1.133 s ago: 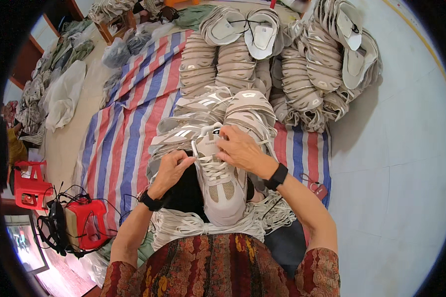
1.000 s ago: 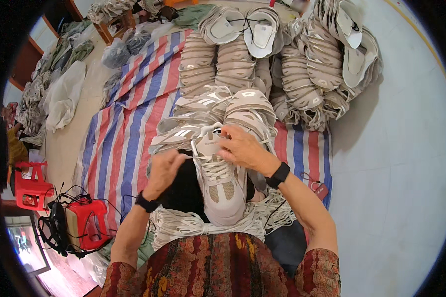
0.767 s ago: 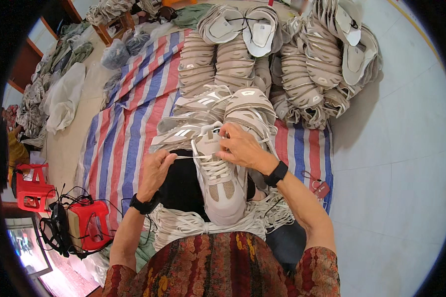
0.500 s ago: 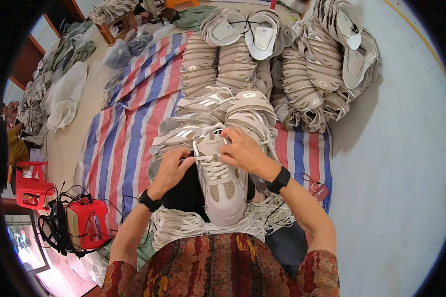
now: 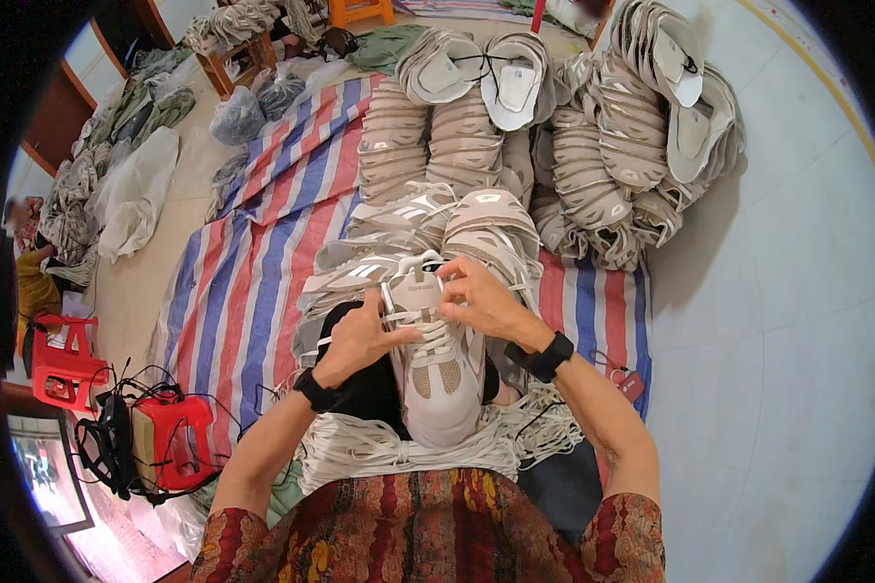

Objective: The recorder is lacing a white and tan athletic shoe while sitting among stacks of similar shoe uppers.

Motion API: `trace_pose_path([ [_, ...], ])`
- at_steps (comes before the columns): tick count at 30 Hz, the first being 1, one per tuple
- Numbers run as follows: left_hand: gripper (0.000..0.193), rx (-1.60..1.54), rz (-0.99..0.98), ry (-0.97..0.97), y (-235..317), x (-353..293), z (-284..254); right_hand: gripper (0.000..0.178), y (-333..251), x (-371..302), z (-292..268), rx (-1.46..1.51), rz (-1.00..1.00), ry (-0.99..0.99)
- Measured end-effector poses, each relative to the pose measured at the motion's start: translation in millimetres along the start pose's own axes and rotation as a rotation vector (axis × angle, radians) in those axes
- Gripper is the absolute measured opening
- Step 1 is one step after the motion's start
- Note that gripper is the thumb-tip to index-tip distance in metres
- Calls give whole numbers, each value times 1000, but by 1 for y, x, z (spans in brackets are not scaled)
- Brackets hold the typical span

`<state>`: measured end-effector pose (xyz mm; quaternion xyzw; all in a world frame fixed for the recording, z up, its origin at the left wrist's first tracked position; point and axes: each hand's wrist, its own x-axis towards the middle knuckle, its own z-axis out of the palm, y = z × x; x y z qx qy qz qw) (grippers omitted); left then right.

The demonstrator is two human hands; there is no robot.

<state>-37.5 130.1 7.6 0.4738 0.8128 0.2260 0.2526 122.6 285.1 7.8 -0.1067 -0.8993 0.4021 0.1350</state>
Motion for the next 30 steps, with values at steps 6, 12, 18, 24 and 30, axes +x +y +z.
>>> trace_pose_path([
  [6,35,-394,115,-122,-40,3,6,13,0,-10,-1,275,278,39],
  [12,30,-511,6,-162,-52,-12,-5,10,1,-16,-8,386,413,53],
  [18,16,-529,148,7,-73,-16,-14,10,-16,-3,-5,121,149,-12],
  [24,13,-561,97,-105,-59,-17,-2,10,-27,0,13,-352,15,-77],
  [30,20,-485,38,-40,-60,-14,-3,12,-19,4,18,-307,64,-116],
])
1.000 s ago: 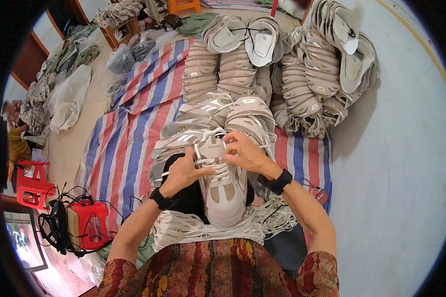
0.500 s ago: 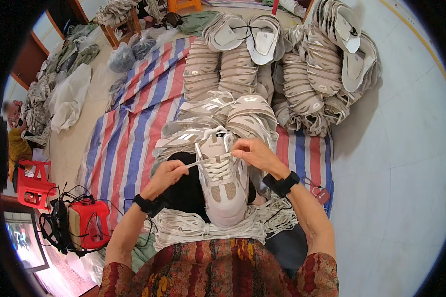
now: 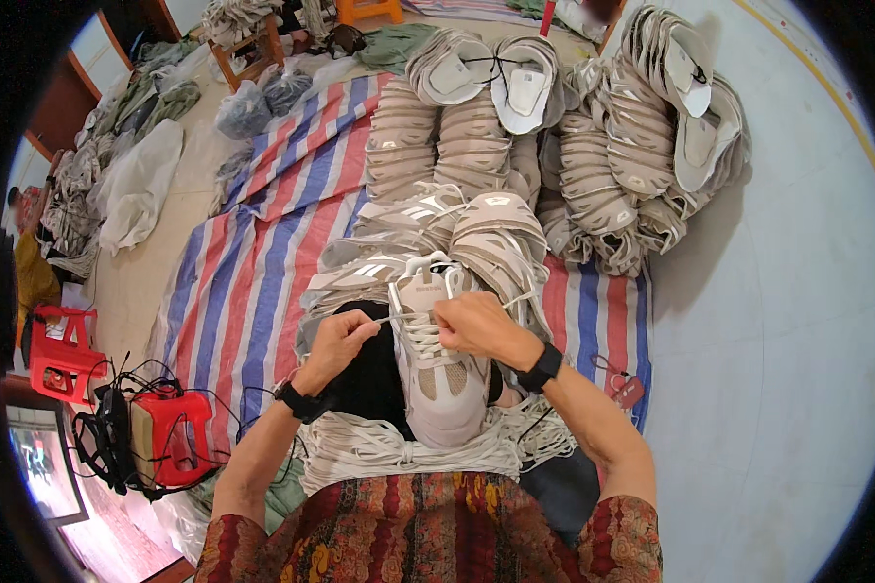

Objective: The recorder is lacing a white and tan athletic shoe while sitting among stacks of similar shoe uppers.

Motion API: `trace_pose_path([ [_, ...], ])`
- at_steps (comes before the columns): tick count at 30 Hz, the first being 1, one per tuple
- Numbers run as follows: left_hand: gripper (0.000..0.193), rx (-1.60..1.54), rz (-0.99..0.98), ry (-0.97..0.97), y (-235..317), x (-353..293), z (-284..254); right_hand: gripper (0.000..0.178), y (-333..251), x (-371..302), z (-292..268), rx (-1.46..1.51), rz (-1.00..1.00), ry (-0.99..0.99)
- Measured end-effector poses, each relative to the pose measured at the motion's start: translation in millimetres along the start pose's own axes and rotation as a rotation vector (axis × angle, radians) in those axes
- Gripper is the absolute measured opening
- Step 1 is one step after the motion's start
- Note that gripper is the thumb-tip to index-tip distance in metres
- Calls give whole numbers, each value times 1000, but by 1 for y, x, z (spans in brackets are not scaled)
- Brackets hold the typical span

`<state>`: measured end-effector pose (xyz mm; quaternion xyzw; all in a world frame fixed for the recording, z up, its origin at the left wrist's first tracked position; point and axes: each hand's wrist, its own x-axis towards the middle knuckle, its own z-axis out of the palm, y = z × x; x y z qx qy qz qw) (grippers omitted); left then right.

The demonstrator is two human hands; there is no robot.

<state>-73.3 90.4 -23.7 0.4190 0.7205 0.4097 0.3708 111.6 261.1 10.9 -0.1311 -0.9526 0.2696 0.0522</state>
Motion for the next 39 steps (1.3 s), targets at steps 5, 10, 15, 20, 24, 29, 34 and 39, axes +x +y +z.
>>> trace_pose_path([
  [5,22,117,231,77,-12,-11,-14,13,15,-19,-5,422,206,64],
  [10,17,104,-70,-38,-51,-61,-100,10,47,-53,-78,444,243,-46],
  [15,12,407,-170,238,-124,-140,-206,14,101,-126,-166,42,365,55],
  [20,10,528,-110,510,-119,-193,-224,16,146,-220,-197,-168,544,330],
  [24,14,675,-32,717,-150,-228,-239,15,164,-303,-194,-493,660,628],
  [29,18,1003,-326,1032,-170,-244,-230,19,135,-320,-114,-604,749,1225],
  [34,23,129,-147,1082,-192,-198,-206,27,90,-292,-31,1187,424,1729],
  [39,29,-431,3,759,-87,-82,-136,25,35,-194,-28,968,655,987],
])
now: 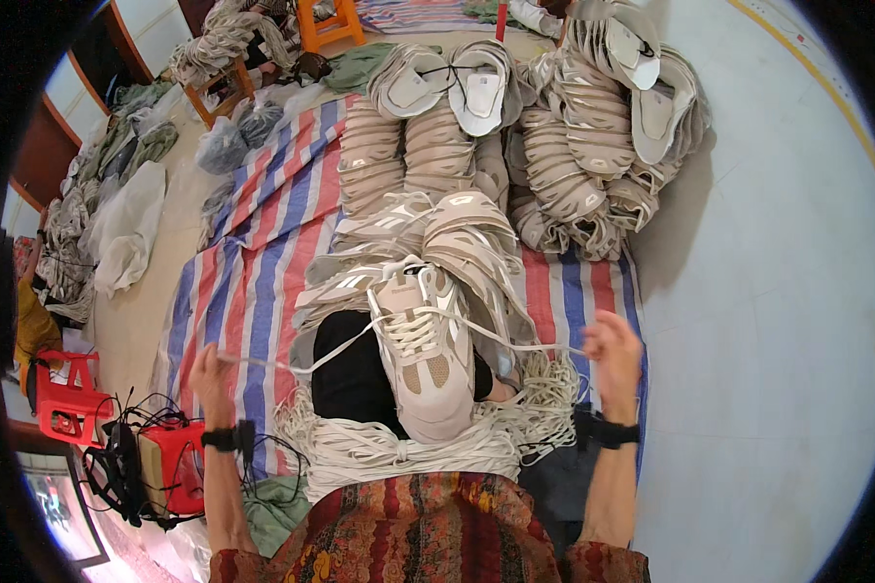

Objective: The recorder is lacing a white and tan athletic shoe while sitting among stacks of similar shoe uppers.

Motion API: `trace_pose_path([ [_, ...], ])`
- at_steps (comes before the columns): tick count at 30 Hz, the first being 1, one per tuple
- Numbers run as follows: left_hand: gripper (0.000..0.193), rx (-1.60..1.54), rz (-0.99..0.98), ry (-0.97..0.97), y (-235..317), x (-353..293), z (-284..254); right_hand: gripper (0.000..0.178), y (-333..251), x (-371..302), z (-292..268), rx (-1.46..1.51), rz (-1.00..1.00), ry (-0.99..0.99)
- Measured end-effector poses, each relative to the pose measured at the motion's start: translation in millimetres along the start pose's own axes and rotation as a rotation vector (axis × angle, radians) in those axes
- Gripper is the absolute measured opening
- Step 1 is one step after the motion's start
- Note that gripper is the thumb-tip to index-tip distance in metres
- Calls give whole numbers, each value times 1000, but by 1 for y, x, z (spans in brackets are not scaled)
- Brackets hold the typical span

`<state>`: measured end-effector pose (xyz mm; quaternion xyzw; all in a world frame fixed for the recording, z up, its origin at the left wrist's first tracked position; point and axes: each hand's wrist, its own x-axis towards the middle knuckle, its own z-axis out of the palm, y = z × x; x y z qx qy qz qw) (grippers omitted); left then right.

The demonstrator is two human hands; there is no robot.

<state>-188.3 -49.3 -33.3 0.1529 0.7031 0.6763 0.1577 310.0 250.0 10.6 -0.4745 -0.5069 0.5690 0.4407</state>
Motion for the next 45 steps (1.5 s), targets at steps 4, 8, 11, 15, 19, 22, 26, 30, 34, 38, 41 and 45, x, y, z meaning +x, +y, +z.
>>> trace_pose_path([
  [4,38,-123,0,-393,45,-16,116,23,-15,5,106,-100,43,-447],
  [8,42,-90,32,-673,52,-19,181,13,-1,26,148,-328,25,-632],
  [11,35,-266,-147,-723,54,-32,217,12,5,33,163,-516,-84,-679],
  [15,13,-212,-302,-720,57,-37,239,14,18,39,165,-548,-82,-683],
  [19,11,-151,-371,-693,44,-40,258,15,20,47,164,-391,172,-755],
  [22,13,-141,-341,-739,41,-44,266,13,15,52,164,-325,331,-805],
  [26,14,1,-241,-827,38,-49,276,11,20,51,172,-725,-301,-697],
  [30,14,27,-226,-778,41,-56,275,14,13,47,183,-952,-583,-649],
  [34,15,146,23,-802,41,-67,277,15,21,68,175,-613,97,-756],
  [38,16,229,159,-776,46,-73,273,14,23,61,181,-647,-21,-730],
  [41,16,215,211,-469,51,-66,252,12,9,52,174,-786,-308,-692],
  [45,13,5,-27,-362,14,-44,210,13,-9,39,202,-647,-692,-630],
])
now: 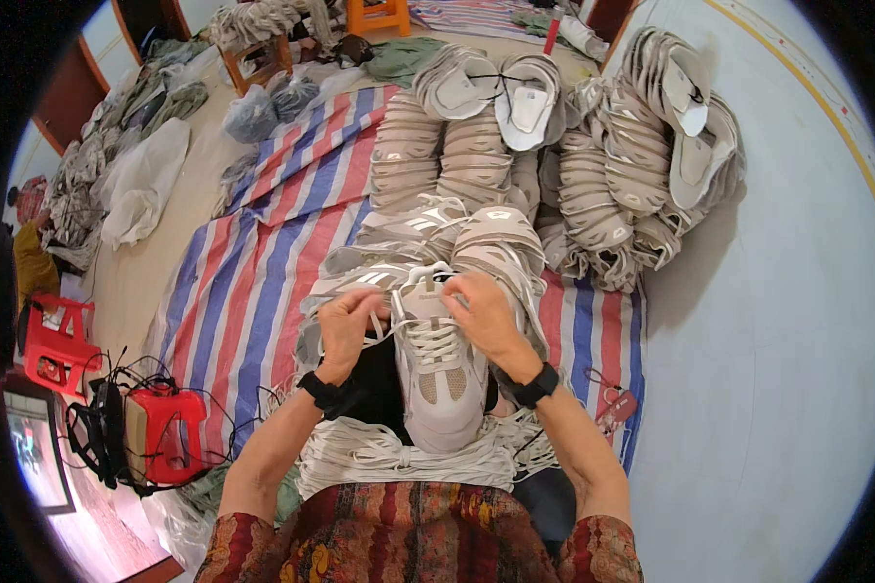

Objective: The recorder is lacing a white and tan athletic shoe while sitting among stacks of similar shoe uppers.

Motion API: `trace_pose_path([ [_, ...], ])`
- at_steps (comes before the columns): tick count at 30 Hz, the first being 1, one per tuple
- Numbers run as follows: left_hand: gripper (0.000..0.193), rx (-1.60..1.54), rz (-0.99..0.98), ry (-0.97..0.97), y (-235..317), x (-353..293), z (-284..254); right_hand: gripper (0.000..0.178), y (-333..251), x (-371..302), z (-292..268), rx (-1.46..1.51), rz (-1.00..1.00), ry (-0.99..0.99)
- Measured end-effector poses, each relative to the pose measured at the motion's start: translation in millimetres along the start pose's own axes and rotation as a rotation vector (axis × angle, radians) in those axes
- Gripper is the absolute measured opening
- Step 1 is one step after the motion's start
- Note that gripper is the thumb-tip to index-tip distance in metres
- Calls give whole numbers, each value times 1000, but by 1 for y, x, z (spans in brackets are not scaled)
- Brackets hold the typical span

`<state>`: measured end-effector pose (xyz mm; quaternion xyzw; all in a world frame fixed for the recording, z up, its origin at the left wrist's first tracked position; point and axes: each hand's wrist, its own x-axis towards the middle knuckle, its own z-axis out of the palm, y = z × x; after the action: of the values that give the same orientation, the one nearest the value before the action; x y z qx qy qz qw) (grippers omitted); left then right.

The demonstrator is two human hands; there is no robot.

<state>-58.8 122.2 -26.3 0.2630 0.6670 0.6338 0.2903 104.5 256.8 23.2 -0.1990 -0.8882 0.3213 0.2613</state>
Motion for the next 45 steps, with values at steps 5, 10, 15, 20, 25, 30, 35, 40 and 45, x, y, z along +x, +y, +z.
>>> trace_pose_path([
  [5,12,103,-210,-186,4,-16,5,12,1,9,37,90,-89,-89],
  [10,15,46,-143,-273,-5,-25,-2,14,-8,1,42,-42,2,-260],
  [15,9,-40,-365,-354,-7,-24,-4,13,-13,2,43,-52,64,-239],
  [20,9,-59,-380,-328,-11,-23,-2,16,-10,0,38,-68,15,-316],
  [25,10,45,-232,-346,-13,-22,0,22,-2,-3,37,23,-44,-346],
  [30,6,596,413,-165,-14,-18,12,25,-1,0,36,7,-101,-419],
  [35,9,408,522,-179,-23,-15,-1,22,-4,-1,37,-48,-79,-375],
  [40,5,31,4,-190,-26,-17,9,9,-1,-2,50,-141,-150,-268],
  [45,9,163,76,-230,-15,-16,12,8,5,1,45,-231,-248,-224],
])
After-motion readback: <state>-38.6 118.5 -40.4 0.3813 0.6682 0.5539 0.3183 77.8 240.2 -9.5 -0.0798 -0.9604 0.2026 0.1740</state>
